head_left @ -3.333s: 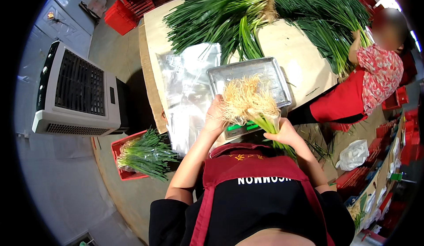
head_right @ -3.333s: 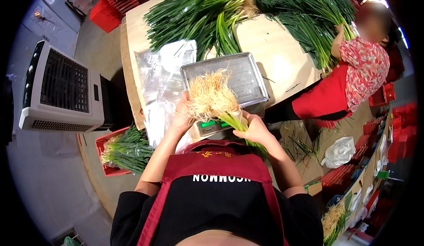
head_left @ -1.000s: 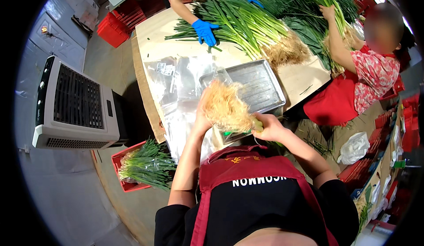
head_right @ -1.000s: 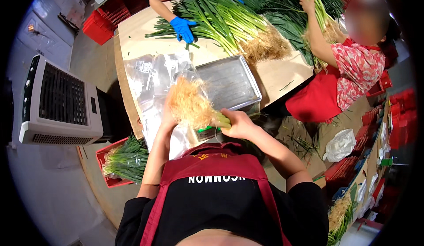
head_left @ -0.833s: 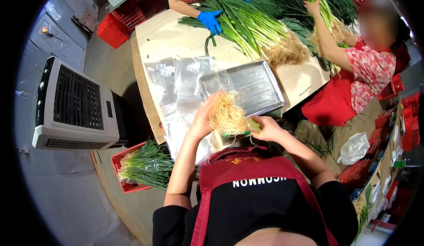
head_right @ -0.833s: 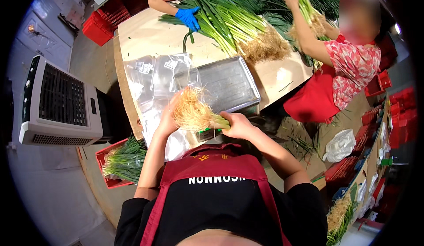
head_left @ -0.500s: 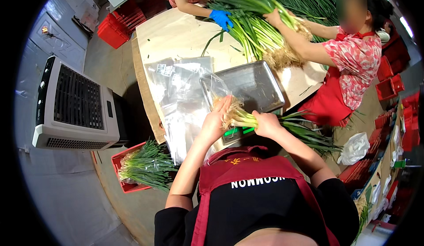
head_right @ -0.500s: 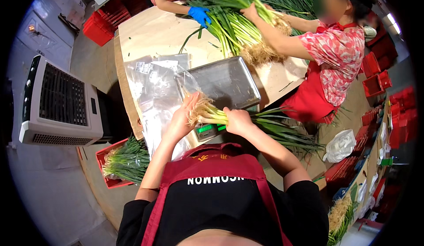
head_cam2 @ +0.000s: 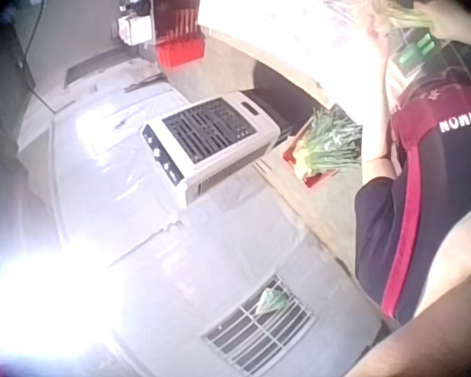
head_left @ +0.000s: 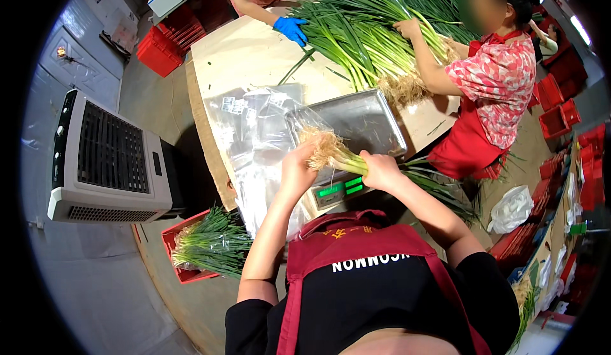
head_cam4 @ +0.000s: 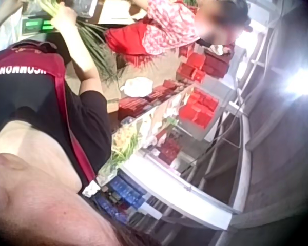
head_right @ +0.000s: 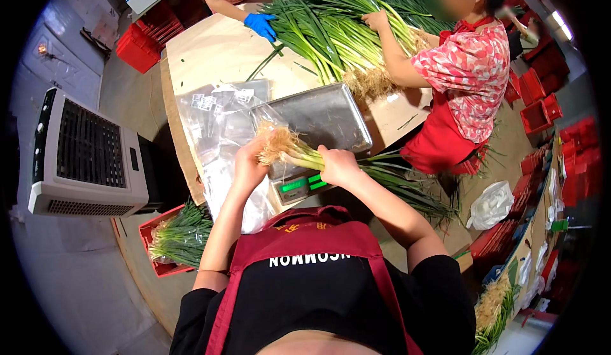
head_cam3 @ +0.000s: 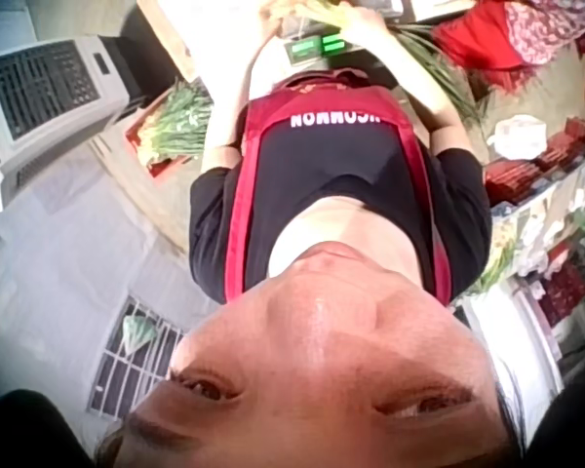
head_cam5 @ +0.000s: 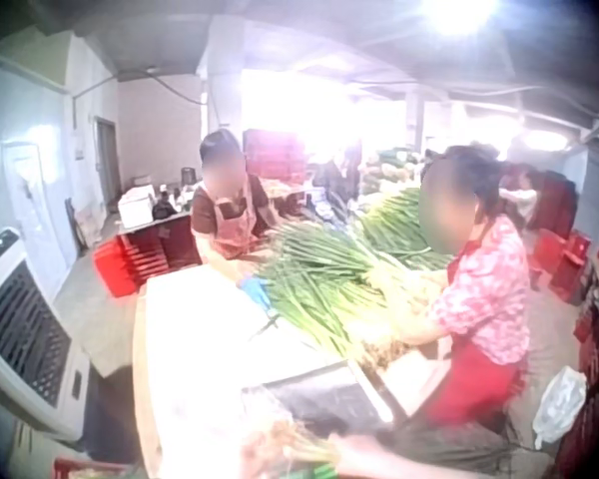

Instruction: The person weighs bundles of green onions on an electronic scale, adjusts the stalks by hand, and slides them into plastic bags.

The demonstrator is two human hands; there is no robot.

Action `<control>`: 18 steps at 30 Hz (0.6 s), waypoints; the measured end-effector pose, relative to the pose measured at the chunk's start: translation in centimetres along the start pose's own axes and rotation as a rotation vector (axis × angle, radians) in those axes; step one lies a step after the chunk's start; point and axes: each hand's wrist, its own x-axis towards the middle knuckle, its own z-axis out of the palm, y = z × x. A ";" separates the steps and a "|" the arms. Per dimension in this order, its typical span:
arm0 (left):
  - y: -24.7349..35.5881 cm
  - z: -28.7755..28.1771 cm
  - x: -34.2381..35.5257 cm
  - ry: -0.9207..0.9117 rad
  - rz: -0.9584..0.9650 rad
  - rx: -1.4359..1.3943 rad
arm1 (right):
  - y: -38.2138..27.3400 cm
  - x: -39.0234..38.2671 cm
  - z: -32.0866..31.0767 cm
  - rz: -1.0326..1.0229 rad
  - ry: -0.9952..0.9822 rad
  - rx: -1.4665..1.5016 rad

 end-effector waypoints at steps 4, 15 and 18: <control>0.5 1.4 1.0 -0.290 -0.118 0.749 | -0.8 0.7 0.0 0.039 -0.101 -0.045; 0.1 4.6 -0.3 -0.371 0.165 0.877 | 1.0 0.6 -0.1 0.082 -0.136 -0.083; 1.3 5.5 -0.3 -0.314 0.157 0.926 | 0.8 0.3 -0.6 0.091 -0.085 -0.078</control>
